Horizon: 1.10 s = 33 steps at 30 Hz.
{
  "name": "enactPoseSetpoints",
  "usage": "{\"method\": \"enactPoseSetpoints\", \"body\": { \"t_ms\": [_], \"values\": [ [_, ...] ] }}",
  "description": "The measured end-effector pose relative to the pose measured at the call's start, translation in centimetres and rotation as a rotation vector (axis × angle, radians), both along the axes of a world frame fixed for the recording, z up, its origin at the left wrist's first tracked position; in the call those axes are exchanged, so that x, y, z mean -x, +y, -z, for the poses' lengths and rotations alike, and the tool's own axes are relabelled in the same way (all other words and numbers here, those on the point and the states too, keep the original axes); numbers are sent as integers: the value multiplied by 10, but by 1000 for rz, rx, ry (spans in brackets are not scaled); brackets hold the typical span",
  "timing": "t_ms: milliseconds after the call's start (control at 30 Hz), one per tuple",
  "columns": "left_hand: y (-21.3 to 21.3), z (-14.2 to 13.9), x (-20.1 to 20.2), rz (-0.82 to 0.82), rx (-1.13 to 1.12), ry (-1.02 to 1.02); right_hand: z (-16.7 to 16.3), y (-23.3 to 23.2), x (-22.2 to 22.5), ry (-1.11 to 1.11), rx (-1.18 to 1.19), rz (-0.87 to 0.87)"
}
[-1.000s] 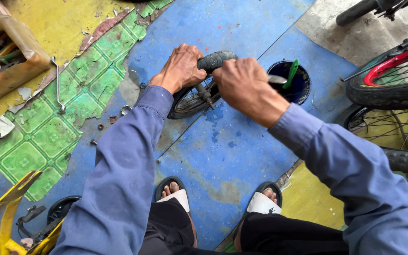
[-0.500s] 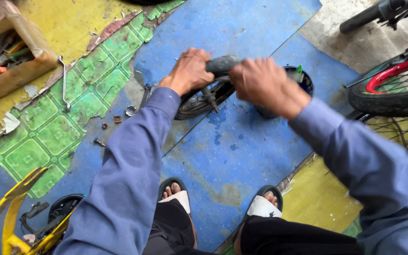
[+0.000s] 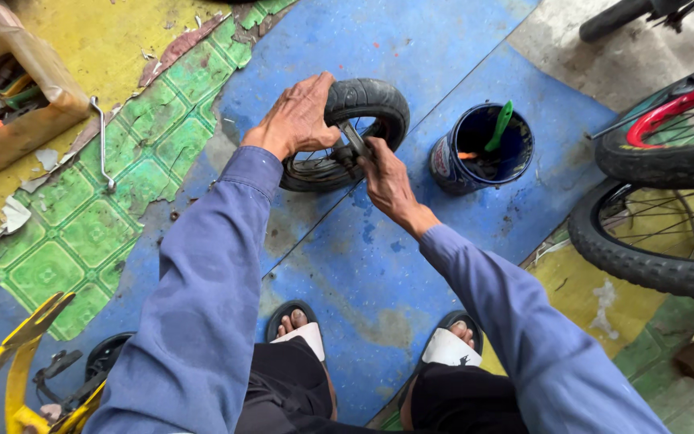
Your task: The person sits on the floor of a bicycle repair shop and removes the tire and inner tube from a small bicycle wheel. They use a metal pry bar to lever the tire bead over the rim, work the bead loose around the wheel by hand, and pull the inner tube out, then continue prying the tire off the rim.
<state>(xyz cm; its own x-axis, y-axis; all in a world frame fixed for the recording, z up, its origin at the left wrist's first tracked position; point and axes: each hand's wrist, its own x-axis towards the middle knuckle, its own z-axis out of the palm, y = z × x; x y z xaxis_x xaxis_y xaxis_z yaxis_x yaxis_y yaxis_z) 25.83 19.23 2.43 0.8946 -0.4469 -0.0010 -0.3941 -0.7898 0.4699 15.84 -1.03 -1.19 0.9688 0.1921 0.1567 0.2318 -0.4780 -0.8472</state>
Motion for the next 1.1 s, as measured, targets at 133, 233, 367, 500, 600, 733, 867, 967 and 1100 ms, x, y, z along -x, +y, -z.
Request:
{"method": "enactPoseSetpoints", "body": {
  "t_ms": [133, 233, 367, 500, 600, 733, 867, 967, 1100],
  "values": [
    [5, 9, 9, 22, -181, -173, 4, 16, -9, -56, 71, -6],
    [8, 8, 17, -35, -246, -247, 3, 19, -16, -147, 174, -8],
    [6, 3, 20, -45, -248, -245, 0, 10, -20, -189, 254, -34],
    [-2, 3, 17, -18, -210, -284, 5, 0, -14, -94, 120, -27],
    [-1, 1, 13, -7, -164, -282, 10, -3, -9, -186, 10, -58],
    [8, -10, 11, -35, -96, -136, 6, -11, -14, 198, -149, -56],
    [16, -17, 13, -46, 205, 35, -2, -21, -21, 200, -112, -35],
    [26, -12, 12, -164, 271, 149, 2, -22, -21, 70, -69, 65],
    [52, 2, 12, -173, 119, 200, 13, -17, -15, 103, -118, 160]
  ]
}}
